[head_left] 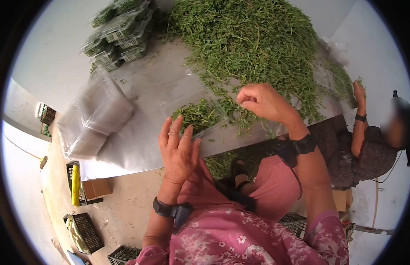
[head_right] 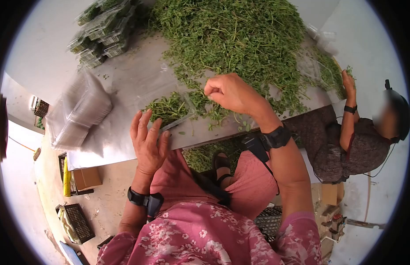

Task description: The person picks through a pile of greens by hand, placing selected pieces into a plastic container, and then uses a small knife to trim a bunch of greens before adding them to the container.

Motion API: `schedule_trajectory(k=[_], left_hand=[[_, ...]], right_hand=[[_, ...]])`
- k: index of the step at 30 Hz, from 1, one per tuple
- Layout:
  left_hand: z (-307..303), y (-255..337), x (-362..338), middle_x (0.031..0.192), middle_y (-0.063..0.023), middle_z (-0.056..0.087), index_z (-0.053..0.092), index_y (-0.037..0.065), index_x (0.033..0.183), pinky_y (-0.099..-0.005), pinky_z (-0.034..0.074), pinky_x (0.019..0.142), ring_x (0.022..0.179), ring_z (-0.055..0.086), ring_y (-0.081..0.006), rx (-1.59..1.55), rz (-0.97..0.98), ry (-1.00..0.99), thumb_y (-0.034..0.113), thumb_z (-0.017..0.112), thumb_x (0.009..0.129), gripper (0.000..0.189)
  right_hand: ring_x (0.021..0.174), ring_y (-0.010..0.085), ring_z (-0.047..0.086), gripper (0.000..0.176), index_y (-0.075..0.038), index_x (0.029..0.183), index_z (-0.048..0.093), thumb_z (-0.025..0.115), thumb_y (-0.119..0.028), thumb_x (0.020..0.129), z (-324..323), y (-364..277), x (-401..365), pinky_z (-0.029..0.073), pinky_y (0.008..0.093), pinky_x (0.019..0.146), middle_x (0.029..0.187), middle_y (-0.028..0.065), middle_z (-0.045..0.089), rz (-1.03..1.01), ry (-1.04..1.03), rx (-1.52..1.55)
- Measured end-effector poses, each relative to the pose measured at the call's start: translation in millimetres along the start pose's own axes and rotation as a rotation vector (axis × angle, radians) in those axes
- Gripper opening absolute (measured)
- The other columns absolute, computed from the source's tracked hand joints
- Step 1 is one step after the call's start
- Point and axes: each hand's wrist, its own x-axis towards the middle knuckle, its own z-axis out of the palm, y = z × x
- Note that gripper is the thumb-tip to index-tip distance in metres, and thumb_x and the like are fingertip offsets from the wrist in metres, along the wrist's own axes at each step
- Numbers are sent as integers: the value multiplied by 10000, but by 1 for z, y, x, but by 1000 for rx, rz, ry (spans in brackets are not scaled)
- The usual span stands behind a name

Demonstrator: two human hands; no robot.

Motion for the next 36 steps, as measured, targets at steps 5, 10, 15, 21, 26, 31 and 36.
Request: schedule_trajectory(k=[5, 10, 15, 21, 26, 31, 36], left_hand=[[2, 0, 0, 1306, -191, 581, 651, 5, 1139, -530, 407, 1050, 1273, 485, -442, -24, 8, 24, 114, 703, 854, 309], [2, 2, 1, 1251, -180, 600, 656, 1, 1120, -517, 430, 1026, 1246, 502, -430, -17, 8, 25, 96, 702, 852, 288], [3, 2, 1, 1227, -167, 605, 656, 3, 1113, -511, 442, 1011, 1236, 511, -423, -15, 3, 25, 87, 708, 848, 282], [2, 3, 2, 1211, -164, 607, 652, 2, 1104, -508, 450, 999, 1225, 518, -423, -19, 5, 30, 77, 713, 843, 278], [2, 3, 1, 1205, -164, 609, 648, 1, 1106, -508, 453, 995, 1218, 523, -423, -21, 7, 37, 75, 714, 841, 283], [3, 3, 1, 1203, -165, 610, 649, -1, 1105, -507, 454, 993, 1215, 525, -424, -20, 10, 35, 81, 713, 843, 282], [2, 2, 1, 1198, -164, 613, 649, -4, 1105, -508, 455, 988, 1208, 528, -423, -27, 12, 33, 87, 712, 848, 279]], right_hand=[[732, 227, 648, 135, 4, 943, 692, 643, -6, 818, -2, 16, -21, 507, 352, 658, 846, 109, 663, -35, -97, -108], [788, 295, 649, 186, 12, 999, 679, 610, 7, 827, 9, 16, -24, 513, 394, 709, 887, 142, 652, -53, -129, -147], [881, 361, 632, 212, 7, 1024, 672, 573, 34, 838, 22, 16, -23, 498, 431, 788, 929, 163, 650, -56, -140, -182], [895, 350, 607, 79, -9, 937, 624, 603, 1, 862, 21, 22, -18, 479, 445, 805, 937, 144, 621, 25, -155, -204], [814, 309, 597, 44, -18, 891, 583, 625, -24, 877, 2, 24, -18, 477, 425, 720, 860, 123, 590, -61, 81, -197], [762, 343, 632, 68, 14, 896, 610, 584, 21, 834, -22, 15, -27, 500, 438, 694, 822, 156, 644, 85, 49, -152], [731, 242, 656, 133, 17, 939, 615, 651, 18, 811, -24, 34, -40, 520, 374, 660, 831, 119, 642, 87, -30, -140]])
